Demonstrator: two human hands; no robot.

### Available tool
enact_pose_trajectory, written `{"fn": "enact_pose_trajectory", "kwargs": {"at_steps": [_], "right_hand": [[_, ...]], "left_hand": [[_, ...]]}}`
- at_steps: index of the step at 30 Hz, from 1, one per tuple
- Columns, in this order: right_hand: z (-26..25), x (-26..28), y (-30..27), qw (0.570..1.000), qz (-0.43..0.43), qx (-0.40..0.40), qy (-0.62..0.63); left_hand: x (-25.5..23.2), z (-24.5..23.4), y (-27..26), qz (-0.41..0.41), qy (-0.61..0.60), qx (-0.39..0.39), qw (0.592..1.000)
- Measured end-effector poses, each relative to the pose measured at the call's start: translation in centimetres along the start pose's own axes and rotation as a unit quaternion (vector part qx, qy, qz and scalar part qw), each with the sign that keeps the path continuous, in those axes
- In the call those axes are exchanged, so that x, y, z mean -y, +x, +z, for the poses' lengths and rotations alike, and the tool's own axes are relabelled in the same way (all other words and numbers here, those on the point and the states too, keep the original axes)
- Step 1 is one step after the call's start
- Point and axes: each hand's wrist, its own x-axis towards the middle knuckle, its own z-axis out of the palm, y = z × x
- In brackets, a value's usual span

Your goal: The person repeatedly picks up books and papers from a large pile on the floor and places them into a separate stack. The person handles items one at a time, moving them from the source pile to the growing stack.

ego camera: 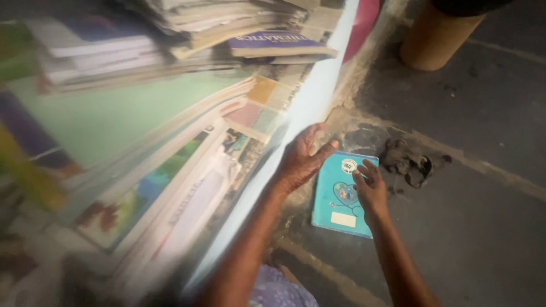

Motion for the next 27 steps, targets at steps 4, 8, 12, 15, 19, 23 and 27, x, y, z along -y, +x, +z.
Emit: {"fn": "enact_pose_trajectory", "kwargs": {"at_steps": [4, 8, 12, 15, 19, 23, 27], "right_hand": [[2.1, 5.2, -1.6, 0.999, -0.038, 0.031, 0.004], [4.5, 11.0, -3.6, 0.995, -0.087, 0.051, 0.016], [7.5, 16.4, -5.1, 0.982, -0.173, 0.079, 0.017], [10.1, 20.7, -7.0, 0.968, -0.230, 0.101, 0.002], [14.2, 26.1, -10.1, 0.937, -0.336, 0.064, -0.069], [18.2, 30.1, -11.3, 0.872, -0.472, 0.054, -0.118], [22.1, 32.3, -9.8, 0.793, -0.574, 0.026, -0.202]], "left_hand": [[-7.5, -3.2, -2.2, 0.047, 0.082, -0.017, 0.995], [-12.9, -5.3, -3.8, 0.090, 0.091, -0.030, 0.991], [-16.9, -8.3, -5.2, 0.121, 0.108, -0.057, 0.985], [-19.5, -11.0, -6.0, 0.234, 0.134, -0.102, 0.957], [-21.7, -14.5, -7.3, 0.272, 0.190, -0.205, 0.921], [-22.4, -17.2, -7.2, 0.296, 0.170, -0.239, 0.909], [-22.6, -19.2, -5.7, 0.288, 0.220, -0.274, 0.891]]}}
